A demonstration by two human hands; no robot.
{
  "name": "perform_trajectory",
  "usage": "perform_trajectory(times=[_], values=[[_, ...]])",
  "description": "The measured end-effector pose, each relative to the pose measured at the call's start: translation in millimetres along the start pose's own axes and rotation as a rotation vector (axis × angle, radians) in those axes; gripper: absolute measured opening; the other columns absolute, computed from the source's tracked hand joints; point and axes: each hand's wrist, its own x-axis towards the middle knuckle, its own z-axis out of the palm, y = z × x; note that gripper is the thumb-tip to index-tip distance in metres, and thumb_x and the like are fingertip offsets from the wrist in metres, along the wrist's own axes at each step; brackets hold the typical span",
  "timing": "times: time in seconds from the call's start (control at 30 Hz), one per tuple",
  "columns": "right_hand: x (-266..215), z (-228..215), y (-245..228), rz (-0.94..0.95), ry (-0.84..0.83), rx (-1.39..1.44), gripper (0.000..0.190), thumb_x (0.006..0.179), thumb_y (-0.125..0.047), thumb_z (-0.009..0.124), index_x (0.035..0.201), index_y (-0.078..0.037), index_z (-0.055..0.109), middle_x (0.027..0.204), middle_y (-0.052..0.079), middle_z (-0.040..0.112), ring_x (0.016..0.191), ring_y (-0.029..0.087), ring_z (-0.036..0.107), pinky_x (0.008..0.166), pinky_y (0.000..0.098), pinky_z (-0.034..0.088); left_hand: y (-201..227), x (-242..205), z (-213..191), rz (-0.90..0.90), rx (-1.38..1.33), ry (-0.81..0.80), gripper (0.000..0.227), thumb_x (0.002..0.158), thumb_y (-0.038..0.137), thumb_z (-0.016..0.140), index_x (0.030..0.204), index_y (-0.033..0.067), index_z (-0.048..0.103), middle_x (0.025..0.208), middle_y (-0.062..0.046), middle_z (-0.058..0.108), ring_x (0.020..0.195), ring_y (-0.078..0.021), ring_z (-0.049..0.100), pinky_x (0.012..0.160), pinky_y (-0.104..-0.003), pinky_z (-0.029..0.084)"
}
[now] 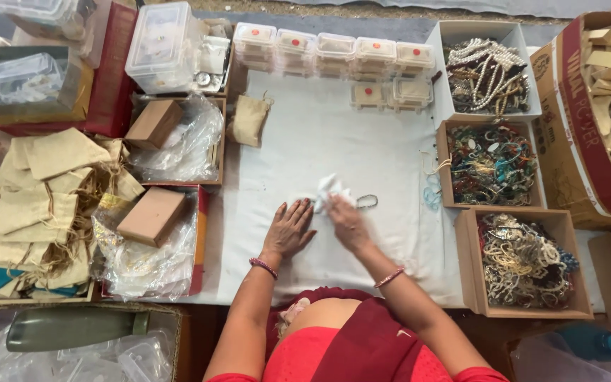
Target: Cleaning a necklace with a white cloth and placing it into a small plastic bag or container.
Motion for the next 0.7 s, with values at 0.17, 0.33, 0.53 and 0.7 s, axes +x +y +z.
perform_trajectory(times=[0.17, 0.33, 0.53, 0.7], values=[[-6, -21, 22, 0.000, -0.148, -0.120, 0.039, 0.096, -0.002, 0.049, 0.130, -0.005, 0.067, 0.146, 0.017, 0.058, 0.135, 0.033, 0.055, 0.111, 0.0433, 0.046, 3, 0, -11, -0.014, -0.023, 0.009, 0.069, 0.100, 0.055, 0.047, 0.154, 0.0121, 0.044, 0.165, -0.007, 0.035, 0.150, -0.0225, 0.033, 0.123, -0.050, 0.019], [-36, -41, 87, 0.169, -0.157, -0.215, 0.039, 0.099, 0.001, 0.047, 0.133, -0.006, 0.067, 0.145, 0.016, 0.060, 0.134, 0.031, 0.057, 0.111, 0.0430, 0.046, 2, 1, -14, -0.016, -0.066, 0.028, 0.068, 0.099, 0.053, 0.050, 0.153, 0.0123, 0.045, 0.165, -0.007, 0.036, 0.150, -0.0222, 0.034, 0.123, -0.050, 0.020], [-19, -9, 63, 0.389, -0.039, -0.139, 0.051, 0.090, 0.009, 0.045, 0.135, -0.005, 0.065, 0.140, 0.016, 0.062, 0.132, 0.033, 0.057, 0.112, 0.0439, 0.045, -2, 1, -11, -0.012, -0.097, 0.060, 0.069, 0.098, 0.053, 0.051, 0.153, 0.0115, 0.046, 0.163, -0.007, 0.037, 0.149, -0.0228, 0.034, 0.122, -0.050, 0.020], [6, -1, -19, -0.072, -0.056, 0.010, 0.050, 0.086, 0.005, 0.046, 0.133, 0.001, 0.062, 0.145, 0.019, 0.059, 0.135, 0.034, 0.054, 0.113, 0.0433, 0.043, 0, 3, -22, -0.025, -0.080, -0.051, 0.067, 0.098, 0.054, 0.052, 0.149, 0.0105, 0.047, 0.163, -0.009, 0.037, 0.152, -0.0235, 0.032, 0.123, -0.050, 0.019]])
